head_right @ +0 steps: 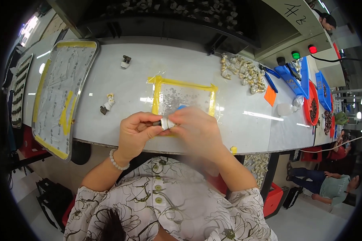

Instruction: The person assembles small cat-like figurines by hand, attaching gold-colored accessories to white figurine bases.

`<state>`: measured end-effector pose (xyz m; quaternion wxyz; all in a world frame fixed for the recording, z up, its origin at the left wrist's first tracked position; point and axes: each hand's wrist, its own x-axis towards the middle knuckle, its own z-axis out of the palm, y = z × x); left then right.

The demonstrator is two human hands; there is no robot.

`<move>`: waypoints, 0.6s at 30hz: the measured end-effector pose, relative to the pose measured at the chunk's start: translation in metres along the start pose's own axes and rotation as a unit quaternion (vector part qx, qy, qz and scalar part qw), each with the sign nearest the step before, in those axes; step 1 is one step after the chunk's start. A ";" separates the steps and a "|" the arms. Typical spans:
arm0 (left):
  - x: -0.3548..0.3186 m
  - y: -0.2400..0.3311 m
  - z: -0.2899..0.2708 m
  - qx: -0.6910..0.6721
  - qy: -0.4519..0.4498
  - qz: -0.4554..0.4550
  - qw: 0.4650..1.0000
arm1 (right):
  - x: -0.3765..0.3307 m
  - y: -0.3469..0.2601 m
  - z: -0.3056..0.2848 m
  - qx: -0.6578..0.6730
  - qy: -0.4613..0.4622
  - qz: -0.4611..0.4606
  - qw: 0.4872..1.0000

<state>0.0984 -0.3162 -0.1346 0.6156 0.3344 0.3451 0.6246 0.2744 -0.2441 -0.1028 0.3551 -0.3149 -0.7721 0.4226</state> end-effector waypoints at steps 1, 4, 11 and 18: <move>0.001 0.000 0.000 0.007 -0.014 -0.002 1.000 | 0.000 -0.002 -0.003 0.001 0.000 -0.002 1.000; 0.003 0.003 0.008 -0.075 -0.011 0.023 0.997 | 0.002 -0.006 -0.010 0.032 -0.057 0.014 0.998; 0.001 0.001 0.003 -0.058 -0.022 0.028 0.998 | -0.002 -0.004 -0.005 -0.012 -0.027 -0.022 0.999; -0.011 0.021 -0.010 0.179 0.045 0.092 0.978 | -0.003 -0.002 -0.018 -0.100 0.006 -0.034 0.994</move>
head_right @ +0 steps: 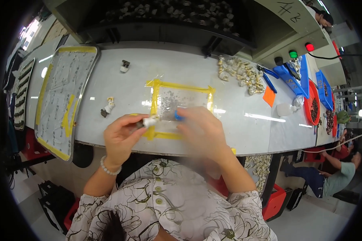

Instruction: The person assembles small cat-like figurines by hand, attaching gold-colored accessories to white figurine bases.

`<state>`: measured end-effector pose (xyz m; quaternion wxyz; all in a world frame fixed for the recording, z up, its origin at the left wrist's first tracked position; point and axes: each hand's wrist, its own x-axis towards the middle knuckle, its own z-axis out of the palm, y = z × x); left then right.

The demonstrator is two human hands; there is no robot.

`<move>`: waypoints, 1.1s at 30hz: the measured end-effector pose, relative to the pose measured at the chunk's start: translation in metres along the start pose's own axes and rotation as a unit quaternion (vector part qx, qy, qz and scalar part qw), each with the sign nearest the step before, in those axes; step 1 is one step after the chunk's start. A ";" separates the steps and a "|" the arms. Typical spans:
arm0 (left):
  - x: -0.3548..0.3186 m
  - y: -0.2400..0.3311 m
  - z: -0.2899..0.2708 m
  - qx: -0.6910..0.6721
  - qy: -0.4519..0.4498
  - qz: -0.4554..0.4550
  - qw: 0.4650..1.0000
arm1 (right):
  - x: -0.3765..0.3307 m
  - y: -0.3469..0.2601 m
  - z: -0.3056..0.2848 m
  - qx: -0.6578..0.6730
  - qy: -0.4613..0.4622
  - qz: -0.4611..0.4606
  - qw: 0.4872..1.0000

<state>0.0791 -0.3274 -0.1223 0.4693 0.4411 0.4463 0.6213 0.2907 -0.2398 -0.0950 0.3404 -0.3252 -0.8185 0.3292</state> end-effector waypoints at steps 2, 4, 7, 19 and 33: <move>-0.004 0.004 -0.017 0.145 0.001 0.049 0.988 | -0.001 0.009 -0.014 -0.029 0.019 0.017 0.999; -0.009 0.009 -0.029 0.357 0.047 0.176 0.916 | -0.002 0.018 -0.029 -0.055 0.037 0.033 0.997; -0.020 0.006 -0.046 0.498 0.040 0.189 0.845 | -0.008 0.030 -0.042 -0.065 0.096 0.063 0.991; -0.020 0.033 -0.003 -0.133 -0.102 -0.019 0.986 | 0.007 -0.009 -0.004 0.042 0.004 -0.044 0.998; -0.017 0.035 0.013 -0.185 -0.166 -0.099 0.963 | 0.024 -0.040 0.018 0.160 -0.145 -0.040 0.976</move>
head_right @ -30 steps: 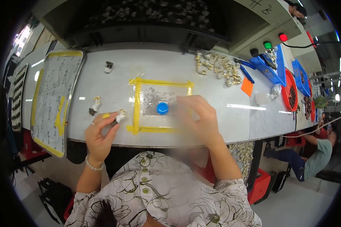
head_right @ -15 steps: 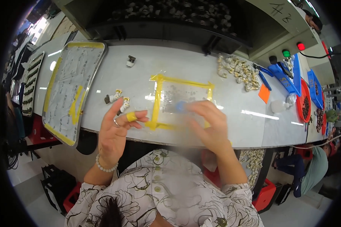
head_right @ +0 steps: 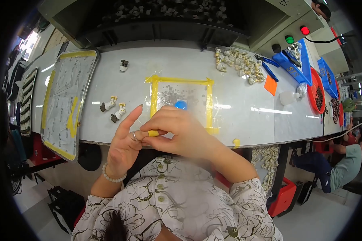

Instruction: The person assembles small cat-like figurines by hand, attaching gold-colored accessories to white figurine bases.

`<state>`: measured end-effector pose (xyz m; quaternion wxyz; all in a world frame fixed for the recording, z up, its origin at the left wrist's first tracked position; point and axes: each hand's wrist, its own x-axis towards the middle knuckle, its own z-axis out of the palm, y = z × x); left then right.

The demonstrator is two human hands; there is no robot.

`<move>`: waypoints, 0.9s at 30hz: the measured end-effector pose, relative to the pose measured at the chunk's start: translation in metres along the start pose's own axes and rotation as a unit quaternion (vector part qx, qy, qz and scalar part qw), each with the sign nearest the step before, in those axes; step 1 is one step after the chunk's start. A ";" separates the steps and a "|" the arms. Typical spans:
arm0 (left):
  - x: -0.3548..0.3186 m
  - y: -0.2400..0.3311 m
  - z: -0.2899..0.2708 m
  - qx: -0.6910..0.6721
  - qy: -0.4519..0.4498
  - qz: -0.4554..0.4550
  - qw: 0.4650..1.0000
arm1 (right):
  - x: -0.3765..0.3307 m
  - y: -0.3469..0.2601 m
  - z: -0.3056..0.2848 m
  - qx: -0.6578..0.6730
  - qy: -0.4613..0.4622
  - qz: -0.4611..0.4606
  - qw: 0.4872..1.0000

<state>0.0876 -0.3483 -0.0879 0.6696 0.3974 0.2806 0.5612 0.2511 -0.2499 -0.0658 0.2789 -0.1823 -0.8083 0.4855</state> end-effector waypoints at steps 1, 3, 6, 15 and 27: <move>0.001 0.001 -0.002 -0.020 0.012 -0.021 1.000 | -0.001 0.000 0.000 0.000 0.002 0.007 1.000; 0.003 0.002 -0.003 -0.041 0.023 -0.042 0.998 | -0.002 0.001 -0.002 -0.009 0.000 0.011 1.000; 0.004 0.001 -0.002 -0.021 0.009 -0.022 0.999 | -0.004 -0.001 -0.003 -0.024 0.000 0.025 0.999; 0.007 -0.003 -0.008 -0.106 -0.007 0.026 0.994 | -0.001 0.002 0.001 -0.038 0.039 -0.007 0.998; 0.058 0.033 -0.061 0.432 0.209 0.110 0.870 | -0.031 0.026 -0.031 -0.164 0.158 0.021 0.974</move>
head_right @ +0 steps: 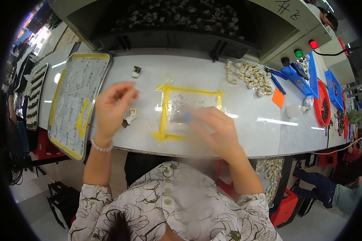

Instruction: The person assembles small cat-like figurines by hand, attaching gold-colored accessories to white figurine bases.

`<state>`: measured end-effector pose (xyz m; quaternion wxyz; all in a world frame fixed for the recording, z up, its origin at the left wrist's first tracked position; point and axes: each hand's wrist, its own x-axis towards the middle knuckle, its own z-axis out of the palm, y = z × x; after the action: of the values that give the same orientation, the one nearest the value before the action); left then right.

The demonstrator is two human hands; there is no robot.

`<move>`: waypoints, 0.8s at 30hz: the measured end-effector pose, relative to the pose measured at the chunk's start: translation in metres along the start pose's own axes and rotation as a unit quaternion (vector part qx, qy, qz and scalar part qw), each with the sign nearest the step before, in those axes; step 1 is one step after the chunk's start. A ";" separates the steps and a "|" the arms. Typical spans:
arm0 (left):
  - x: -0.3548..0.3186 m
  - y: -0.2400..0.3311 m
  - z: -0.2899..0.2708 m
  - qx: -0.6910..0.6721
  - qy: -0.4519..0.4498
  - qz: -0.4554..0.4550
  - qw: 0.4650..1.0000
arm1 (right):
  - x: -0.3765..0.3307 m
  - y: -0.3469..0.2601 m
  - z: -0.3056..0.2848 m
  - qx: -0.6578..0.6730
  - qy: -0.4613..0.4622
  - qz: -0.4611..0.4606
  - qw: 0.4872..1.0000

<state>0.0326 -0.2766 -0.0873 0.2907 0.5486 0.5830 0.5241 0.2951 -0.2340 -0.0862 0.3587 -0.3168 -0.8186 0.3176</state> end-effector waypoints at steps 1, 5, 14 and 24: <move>0.013 0.002 -0.007 0.147 0.003 0.017 0.989 | -0.002 0.008 -0.008 -0.039 0.016 0.013 0.999; 0.039 -0.012 -0.012 0.332 0.017 0.108 0.937 | 0.003 0.033 -0.045 -0.128 0.065 0.080 0.986; 0.058 -0.031 -0.006 0.417 -0.079 0.098 0.900 | 0.039 0.078 -0.061 -0.232 0.044 0.087 0.968; -0.008 0.007 0.030 -0.147 -0.084 -0.039 0.985 | 0.028 0.061 -0.049 -0.167 -0.005 0.082 0.982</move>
<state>0.0641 -0.2767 -0.0915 0.4360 0.5189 0.4939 0.5447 0.3364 -0.1628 -0.0941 0.2690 -0.4369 -0.8332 0.2061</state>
